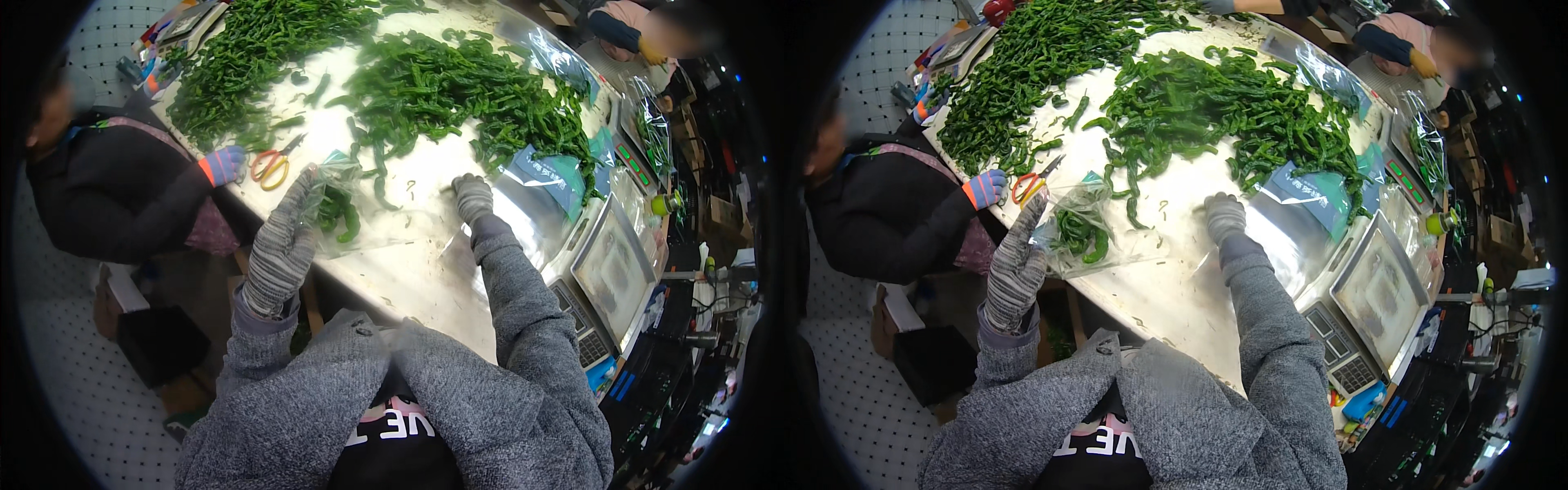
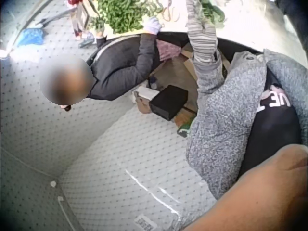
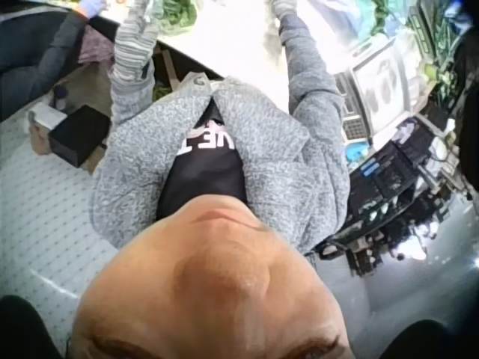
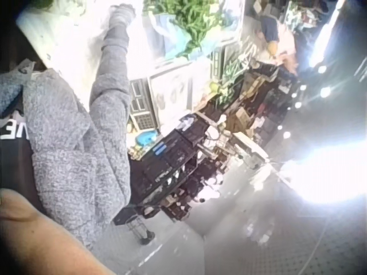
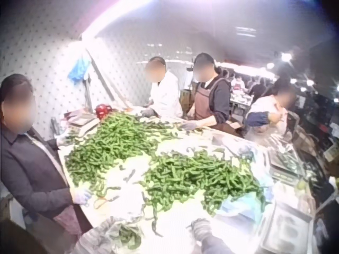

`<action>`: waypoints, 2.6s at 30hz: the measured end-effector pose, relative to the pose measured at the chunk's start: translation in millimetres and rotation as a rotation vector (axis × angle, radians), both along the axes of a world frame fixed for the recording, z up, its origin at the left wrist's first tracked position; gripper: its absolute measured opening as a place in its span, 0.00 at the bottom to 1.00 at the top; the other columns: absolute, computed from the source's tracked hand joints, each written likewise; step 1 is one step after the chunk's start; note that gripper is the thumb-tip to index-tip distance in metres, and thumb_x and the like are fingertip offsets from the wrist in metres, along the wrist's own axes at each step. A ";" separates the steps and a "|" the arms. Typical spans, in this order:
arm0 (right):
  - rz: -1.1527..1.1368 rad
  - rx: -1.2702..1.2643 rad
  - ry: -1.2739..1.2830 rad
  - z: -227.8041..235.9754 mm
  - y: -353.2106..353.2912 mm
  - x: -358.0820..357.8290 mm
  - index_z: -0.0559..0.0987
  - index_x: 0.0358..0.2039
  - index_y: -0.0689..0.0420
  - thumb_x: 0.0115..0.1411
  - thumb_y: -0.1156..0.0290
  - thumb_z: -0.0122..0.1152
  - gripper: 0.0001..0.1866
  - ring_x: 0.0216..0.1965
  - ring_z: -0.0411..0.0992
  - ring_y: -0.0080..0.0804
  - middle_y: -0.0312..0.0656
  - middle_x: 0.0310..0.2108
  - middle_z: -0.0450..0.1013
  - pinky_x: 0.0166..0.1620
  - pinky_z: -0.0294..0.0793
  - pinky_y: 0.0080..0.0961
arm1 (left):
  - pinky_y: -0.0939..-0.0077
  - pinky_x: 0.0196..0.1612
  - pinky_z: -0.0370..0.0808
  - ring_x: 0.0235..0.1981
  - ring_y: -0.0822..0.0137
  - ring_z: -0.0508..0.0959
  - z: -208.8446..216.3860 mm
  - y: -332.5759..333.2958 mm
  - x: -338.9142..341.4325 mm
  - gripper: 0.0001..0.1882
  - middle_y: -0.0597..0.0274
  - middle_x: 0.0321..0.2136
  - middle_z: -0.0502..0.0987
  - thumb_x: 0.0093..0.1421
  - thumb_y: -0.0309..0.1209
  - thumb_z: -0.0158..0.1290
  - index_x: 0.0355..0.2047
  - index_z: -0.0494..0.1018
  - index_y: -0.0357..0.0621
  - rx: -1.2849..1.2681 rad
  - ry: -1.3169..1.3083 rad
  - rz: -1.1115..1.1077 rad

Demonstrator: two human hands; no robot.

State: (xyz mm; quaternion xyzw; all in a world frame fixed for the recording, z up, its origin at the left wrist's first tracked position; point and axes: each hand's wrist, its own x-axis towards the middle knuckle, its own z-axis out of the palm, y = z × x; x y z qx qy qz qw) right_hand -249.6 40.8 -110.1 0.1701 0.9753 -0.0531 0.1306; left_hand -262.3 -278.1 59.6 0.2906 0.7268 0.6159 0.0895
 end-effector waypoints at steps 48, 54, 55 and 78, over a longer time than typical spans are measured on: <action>0.205 -0.303 0.193 -13.7 -21.3 -33.3 0.71 0.38 0.60 0.46 0.70 0.58 0.17 0.27 0.70 0.30 0.45 0.28 0.71 0.31 0.70 0.22 | 0.81 0.50 0.63 0.50 0.66 0.65 -6.1 -4.3 24.0 0.32 0.53 0.48 0.65 0.45 0.09 0.34 0.54 0.56 0.37 -0.095 0.034 -0.036; 0.275 -1.639 0.497 155.6 -64.9 27.1 0.71 0.36 0.59 0.47 0.62 0.61 0.18 0.18 0.67 0.22 0.39 0.25 0.71 0.19 0.70 0.17 | 0.81 0.50 0.65 0.48 0.66 0.67 -19.1 5.1 20.7 0.29 0.53 0.47 0.66 0.48 0.12 0.41 0.54 0.56 0.38 -0.058 0.242 -0.032; 0.391 -1.754 0.485 162.5 -79.2 35.5 0.69 0.38 0.59 0.47 0.61 0.61 0.20 0.17 0.66 0.21 0.39 0.25 0.71 0.18 0.70 0.16 | 0.81 0.49 0.66 0.47 0.66 0.67 -20.3 6.9 19.2 0.30 0.53 0.47 0.66 0.48 0.13 0.42 0.54 0.56 0.39 -0.084 0.322 -0.037; 0.492 -0.334 0.030 195.2 -142.9 -24.8 0.73 0.34 0.64 0.55 0.58 0.45 0.20 0.35 0.70 0.45 0.53 0.31 0.72 0.41 0.68 0.34 | 0.91 0.15 0.60 0.12 0.84 0.60 9.0 -7.1 -22.7 0.26 0.62 0.34 0.72 0.48 0.19 0.42 0.51 0.59 0.34 0.289 -0.337 0.180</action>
